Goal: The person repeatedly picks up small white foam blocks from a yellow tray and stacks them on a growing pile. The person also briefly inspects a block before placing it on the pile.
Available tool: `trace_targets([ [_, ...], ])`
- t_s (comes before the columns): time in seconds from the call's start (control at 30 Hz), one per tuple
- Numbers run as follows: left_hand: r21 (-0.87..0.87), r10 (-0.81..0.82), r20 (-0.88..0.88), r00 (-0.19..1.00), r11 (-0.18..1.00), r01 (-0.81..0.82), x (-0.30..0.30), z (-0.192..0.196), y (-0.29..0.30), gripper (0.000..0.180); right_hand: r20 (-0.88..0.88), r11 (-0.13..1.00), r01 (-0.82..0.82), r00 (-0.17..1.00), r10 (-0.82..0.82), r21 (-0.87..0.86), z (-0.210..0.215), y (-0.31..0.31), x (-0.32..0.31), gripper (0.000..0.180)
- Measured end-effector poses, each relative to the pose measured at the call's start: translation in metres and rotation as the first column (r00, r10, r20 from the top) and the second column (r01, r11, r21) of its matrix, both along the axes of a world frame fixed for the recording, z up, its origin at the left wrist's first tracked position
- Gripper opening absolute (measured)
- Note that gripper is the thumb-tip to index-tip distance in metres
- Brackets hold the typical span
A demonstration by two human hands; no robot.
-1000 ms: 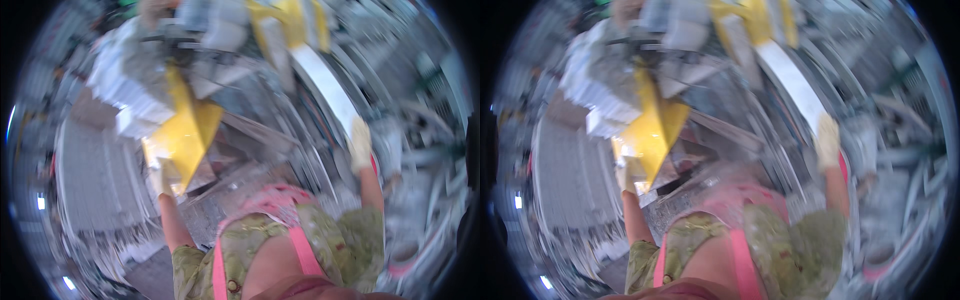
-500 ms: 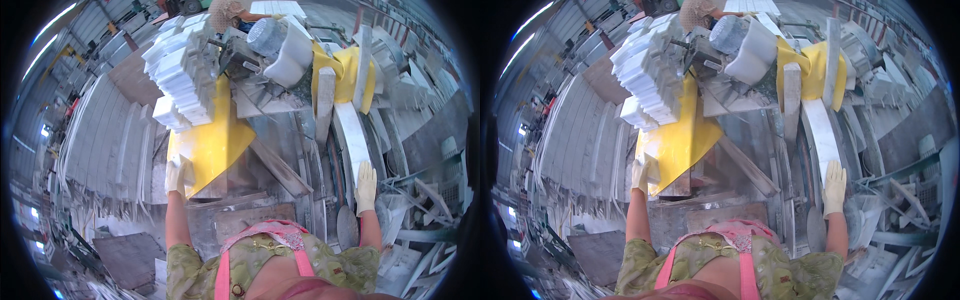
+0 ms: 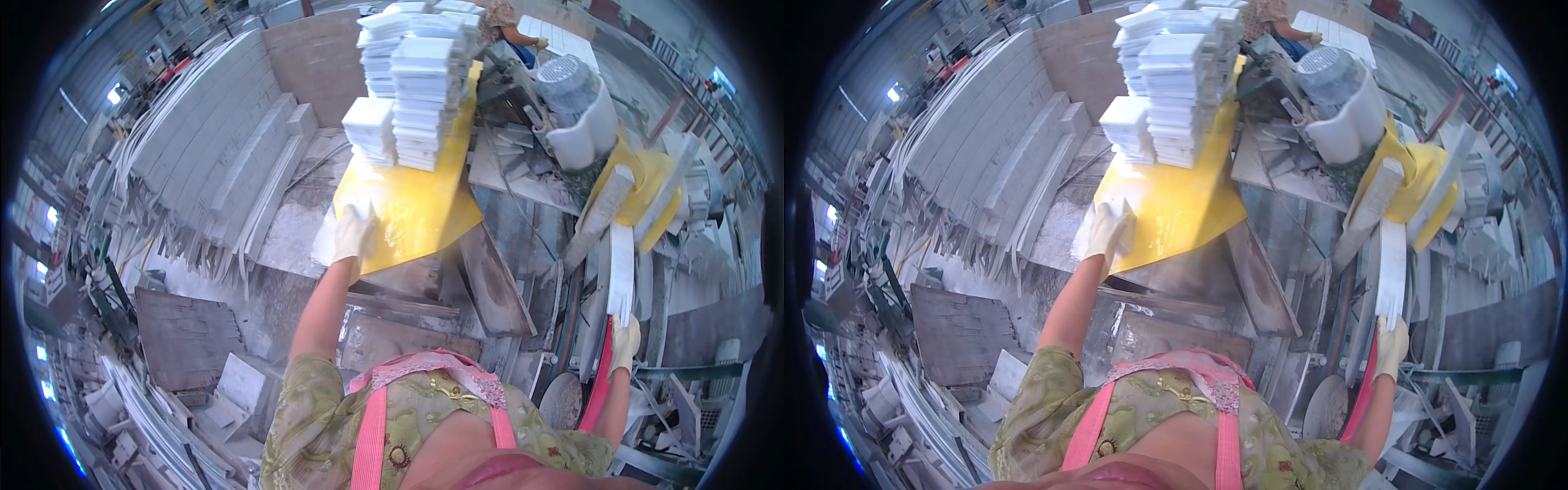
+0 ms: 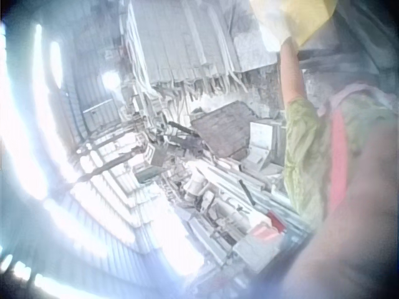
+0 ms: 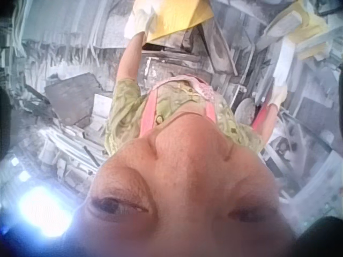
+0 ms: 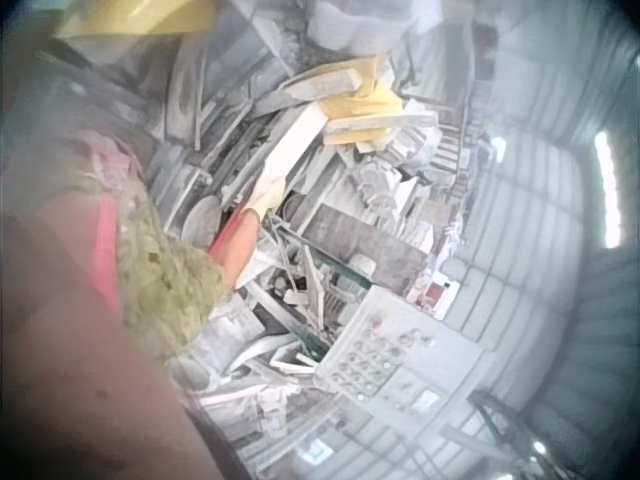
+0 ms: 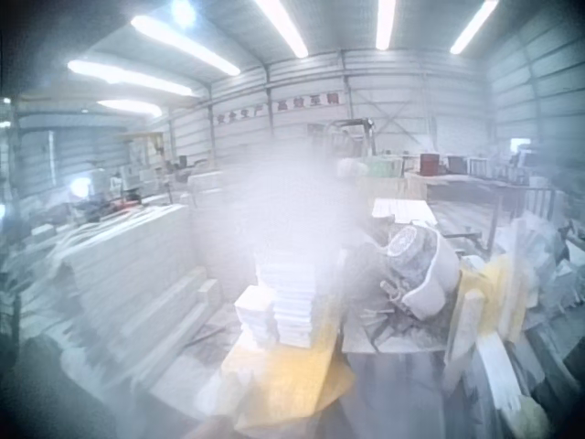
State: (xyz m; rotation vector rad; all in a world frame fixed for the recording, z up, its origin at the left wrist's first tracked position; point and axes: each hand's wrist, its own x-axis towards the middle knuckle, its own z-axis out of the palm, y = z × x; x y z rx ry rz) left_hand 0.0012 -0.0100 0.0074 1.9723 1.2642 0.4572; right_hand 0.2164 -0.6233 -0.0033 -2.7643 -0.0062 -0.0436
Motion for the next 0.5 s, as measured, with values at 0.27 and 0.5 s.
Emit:
trace_targets([
  [0.27,0.054,-0.086,0.045,0.995,0.995,0.083,-0.002,-0.019,0.006,0.063,0.076,0.543,-0.318,0.904,0.421,0.777,0.016,0.297,-0.088,0.053],
  [0.5,0.042,-0.136,0.114,0.984,0.990,0.132,-0.013,-0.013,0.004,0.060,-0.070,0.208,-0.083,0.769,0.635,0.975,-0.014,0.494,-0.161,0.050],
])
